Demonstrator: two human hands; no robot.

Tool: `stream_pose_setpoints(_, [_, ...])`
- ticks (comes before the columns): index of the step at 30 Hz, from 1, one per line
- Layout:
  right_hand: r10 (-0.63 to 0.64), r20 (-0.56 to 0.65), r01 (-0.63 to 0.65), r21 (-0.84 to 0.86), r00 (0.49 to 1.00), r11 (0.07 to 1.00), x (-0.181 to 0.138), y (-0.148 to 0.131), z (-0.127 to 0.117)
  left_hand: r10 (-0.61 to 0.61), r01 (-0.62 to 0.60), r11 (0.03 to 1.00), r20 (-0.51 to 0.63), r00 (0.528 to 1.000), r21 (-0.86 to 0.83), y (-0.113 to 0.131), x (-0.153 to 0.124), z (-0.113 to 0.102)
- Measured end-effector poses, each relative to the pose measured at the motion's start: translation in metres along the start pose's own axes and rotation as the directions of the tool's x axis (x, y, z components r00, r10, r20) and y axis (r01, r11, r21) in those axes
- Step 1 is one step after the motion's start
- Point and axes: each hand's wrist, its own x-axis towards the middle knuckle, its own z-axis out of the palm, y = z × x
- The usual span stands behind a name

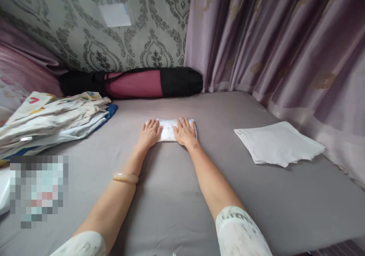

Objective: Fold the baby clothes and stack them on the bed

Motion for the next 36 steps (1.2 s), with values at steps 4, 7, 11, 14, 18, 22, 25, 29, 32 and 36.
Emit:
stream_pose_setpoints(4, [-0.006, 0.007, 0.006, 0.004, 1.0, 1.0, 0.003, 0.001, 0.003, -0.021, 0.021, 1.0, 0.026, 0.999, -0.003, -0.002, 0.001, 0.002])
stream_pose_setpoints(7, [-0.018, 0.029, 0.017, 0.019, 0.999, 1.0, 0.004, 0.004, 0.001, -0.014, 0.013, 1.0, -0.036, 0.999, -0.002, -0.002, 0.0, 0.001])
stream_pose_setpoints(11, [0.015, 0.003, -0.015, 0.024, 1.0, 1.0, 0.005, 0.014, -0.006, 0.035, -0.034, 0.999, -0.135, 0.99, 0.015, -0.004, -0.002, -0.001])
stream_pose_setpoints(14, [0.074, -0.006, -0.074, 0.003, 0.997, 0.997, 0.006, 0.023, -0.007, 0.007, -0.006, 1.0, -0.057, 0.998, 0.011, -0.006, -0.002, -0.001])
stream_pose_setpoints(18, [0.098, 0.03, -0.098, -0.002, 0.995, 0.995, 0.008, 0.03, -0.005, -0.06, 0.06, 0.998, 0.068, 0.996, 0.004, -0.007, -0.001, 0.0])
stream_pose_setpoints(22, [0.093, 0.032, -0.094, 0.012, 0.995, 0.996, 0.01, 0.031, -0.003, -0.091, 0.091, 0.996, 0.095, 0.991, 0.006, -0.005, 0.001, -0.001])
stream_pose_setpoints(25, [0.085, 0.007, -0.085, 0.023, 0.996, 0.996, 0.011, 0.033, -0.005, -0.077, 0.075, 0.997, 0.084, 0.993, 0.025, -0.007, 0.004, -0.002])
stream_pose_setpoints(29, [0.042, -0.08, -0.041, 0.007, 0.996, 0.999, 0.011, 0.034, -0.009, -0.018, 0.01, 0.996, 0.081, 0.997, 0.094, -0.015, 0.019, -0.01])
stream_pose_setpoints(32, [0.022, -0.093, -0.023, -0.012, 0.995, 1.0, 0.011, 0.036, -0.013, -0.035, 0.014, 0.992, 0.174, 0.984, 0.122, -0.021, 0.038, -0.021])
stream_pose_setpoints(36, [0.005, -0.1, -0.009, -0.041, 0.995, 0.999, 0.014, 0.04, -0.015, -0.092, 0.065, 0.99, 0.237, 0.967, 0.122, -0.023, 0.063, -0.035])
